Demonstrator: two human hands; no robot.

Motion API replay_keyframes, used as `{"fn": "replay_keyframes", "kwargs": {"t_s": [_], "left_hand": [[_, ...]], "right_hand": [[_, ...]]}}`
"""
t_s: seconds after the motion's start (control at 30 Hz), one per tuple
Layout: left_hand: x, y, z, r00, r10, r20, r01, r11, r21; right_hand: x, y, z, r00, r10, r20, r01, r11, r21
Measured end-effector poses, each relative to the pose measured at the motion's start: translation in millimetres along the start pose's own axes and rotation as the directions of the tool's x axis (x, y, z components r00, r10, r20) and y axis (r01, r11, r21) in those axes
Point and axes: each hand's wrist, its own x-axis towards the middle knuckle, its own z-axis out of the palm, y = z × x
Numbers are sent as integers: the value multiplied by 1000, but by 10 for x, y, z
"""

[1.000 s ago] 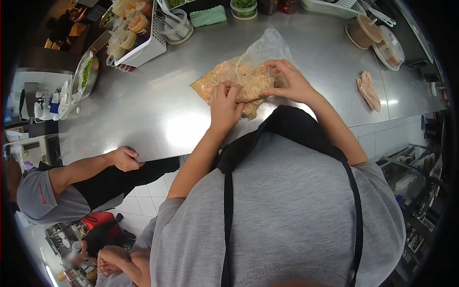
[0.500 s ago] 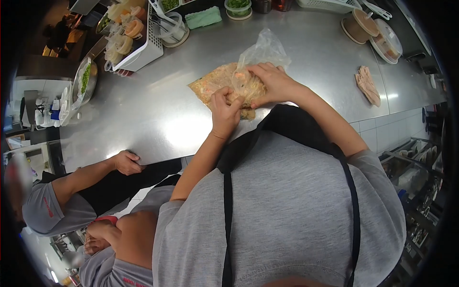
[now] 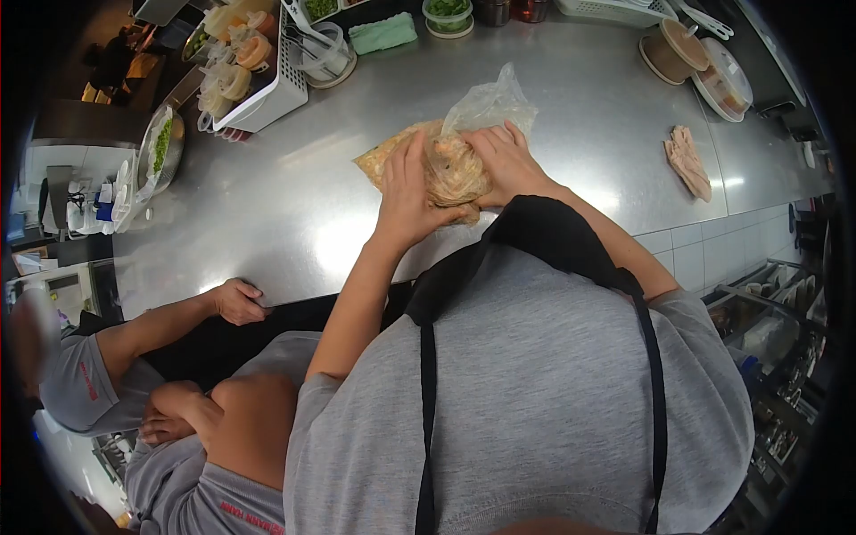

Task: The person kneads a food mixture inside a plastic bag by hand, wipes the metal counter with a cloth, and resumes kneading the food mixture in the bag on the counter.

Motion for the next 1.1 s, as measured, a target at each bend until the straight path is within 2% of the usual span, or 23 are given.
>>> {"fn": "replay_keyframes", "kwargs": {"t_s": [0.03,0.07,0.1,0.17,0.23,0.27,0.3,0.37,0.5,0.8,0.9,0.97,1.03,1.1], "left_hand": [[47,-47,-8,995,20,100,-24,999,45],[93,-77,-4,979,37,199,-55,995,86],[138,-81,5,979,40,200,-58,995,86],[208,-84,24,956,-5,294,-45,986,163],[270,-136,54,938,-29,346,-26,988,153],[285,-164,67,916,-53,397,-5,990,144],[289,-200,81,917,-54,396,-5,989,145],[276,-268,113,924,20,381,-62,993,100],[238,-292,153,948,70,312,-108,988,108],[240,-203,49,955,109,275,-151,979,137],[236,-178,-11,946,108,306,-144,985,98],[176,-227,-18,947,72,312,-80,997,11],[132,-252,18,954,81,287,-94,995,30],[94,-265,69,962,84,261,-99,994,46]], "right_hand": [[-10,10,14,1000,0,2,0,1000,3],[-17,30,23,999,-25,30,28,997,-78],[-13,52,20,997,-49,58,58,985,-160],[-13,68,-9,996,-61,58,69,987,-145],[1,53,-67,995,-81,59,88,988,-127],[4,32,-116,995,-68,76,70,997,-17],[12,22,-142,994,-57,94,49,995,92],[23,39,-71,996,-52,79,44,995,95],[73,-16,-30,996,-3,87,-6,995,101],[51,-80,-20,1000,-15,20,15,1000,9],[25,-77,-84,999,-47,10,47,998,-50],[41,-32,-262,998,-57,-5,57,998,-20],[50,166,-338,998,-57,-20,57,998,10],[119,500,-305,968,211,-137,-218,975,-42]]}}
